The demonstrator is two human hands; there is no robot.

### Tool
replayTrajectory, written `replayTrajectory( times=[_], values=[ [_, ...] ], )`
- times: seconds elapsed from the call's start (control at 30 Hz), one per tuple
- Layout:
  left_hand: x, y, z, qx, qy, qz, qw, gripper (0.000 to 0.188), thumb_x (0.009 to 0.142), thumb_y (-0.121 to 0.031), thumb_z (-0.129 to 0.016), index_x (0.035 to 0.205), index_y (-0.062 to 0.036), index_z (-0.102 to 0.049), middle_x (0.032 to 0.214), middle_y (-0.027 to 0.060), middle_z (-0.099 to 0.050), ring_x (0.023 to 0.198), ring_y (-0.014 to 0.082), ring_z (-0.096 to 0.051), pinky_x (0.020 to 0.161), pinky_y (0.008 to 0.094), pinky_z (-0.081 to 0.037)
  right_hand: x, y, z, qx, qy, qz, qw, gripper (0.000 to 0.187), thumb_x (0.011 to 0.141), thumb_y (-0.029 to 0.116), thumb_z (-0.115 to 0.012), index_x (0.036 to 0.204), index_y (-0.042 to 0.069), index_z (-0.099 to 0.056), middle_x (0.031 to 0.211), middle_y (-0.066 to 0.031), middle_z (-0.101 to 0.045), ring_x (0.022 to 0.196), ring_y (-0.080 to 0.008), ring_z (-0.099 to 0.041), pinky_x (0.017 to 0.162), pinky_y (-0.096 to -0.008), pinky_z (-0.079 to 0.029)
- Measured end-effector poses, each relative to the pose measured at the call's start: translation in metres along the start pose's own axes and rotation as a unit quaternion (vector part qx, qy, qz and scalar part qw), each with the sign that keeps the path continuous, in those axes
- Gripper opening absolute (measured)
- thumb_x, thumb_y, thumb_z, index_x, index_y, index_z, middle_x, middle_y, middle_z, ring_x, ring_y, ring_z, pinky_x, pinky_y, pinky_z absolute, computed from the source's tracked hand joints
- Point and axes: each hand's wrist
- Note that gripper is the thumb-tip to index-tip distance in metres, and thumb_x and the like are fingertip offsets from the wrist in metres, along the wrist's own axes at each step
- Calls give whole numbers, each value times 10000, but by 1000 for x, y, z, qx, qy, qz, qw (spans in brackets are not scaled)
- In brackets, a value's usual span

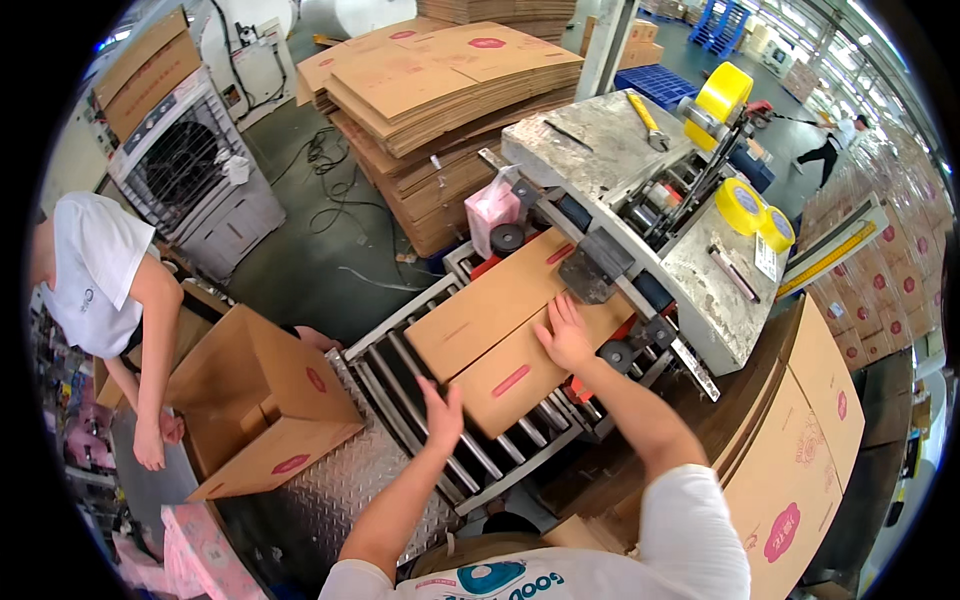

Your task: The person picks up several pink tissue packs, places them into cardboard boxes, and pushes the boxes onto a conveyor belt.

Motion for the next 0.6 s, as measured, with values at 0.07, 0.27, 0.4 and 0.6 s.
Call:
replayTrajectory(
  times=[0.07, 0.27, 0.4, 0.6],
  values=[
    [-38, 20, 11, 21, 131, 44, 990, 594, 920, -301, -507, 1359, 17, -264, 1260, 225, -465, 1160, 279, -478, 953, 348, -387, -28, 16, 67, 137, 323, 17, 936, 607, 879, 416, -493, 1279, -33, -413, 1343, -189, -420, 1215, -350, -422, 1022, -378, -335],
    [-172, 153, 126, 352, 446, 105, 816, 553, 856, -479, -456, 1128, -11, -571, 1067, 243, -597, 992, 402, -570, 843, 437, -452, -147, 34, 248, 41, 417, -29, 908, 683, 808, 506, -568, 1257, -2, -481, 1244, -215, -512, 1152, -336, -493, 979, -357, -381],
    [-226, 211, 227, 403, 319, 232, 826, 527, 808, -452, -510, 997, 21, -645, 1029, 273, -606, 1012, 374, -584, 860, 430, -455, -240, 58, 310, -34, 317, -141, 937, 743, 752, 476, -647, 1283, -5, -449, 1351, -171, -421, 1278, -323, -352, 1054, -407, -283],
    [-233, 291, 337, 340, 140, 282, 886, 415, 808, -334, -503, 1024, -5, -637, 1057, 233, -608, 995, 364, -587, 851, 431, -457, -342, 111, 309, -127, 232, -107, 959, 886, 682, 465, -707, 1358, 19, -349, 1451, -134, -278, 1357, -296, -220, 1096, -473, -169]
  ],
)
Point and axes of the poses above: each hand's wrist, its own x-axis towards the middle knuckle, its own z-axis out of the back of the hand, y = z × x
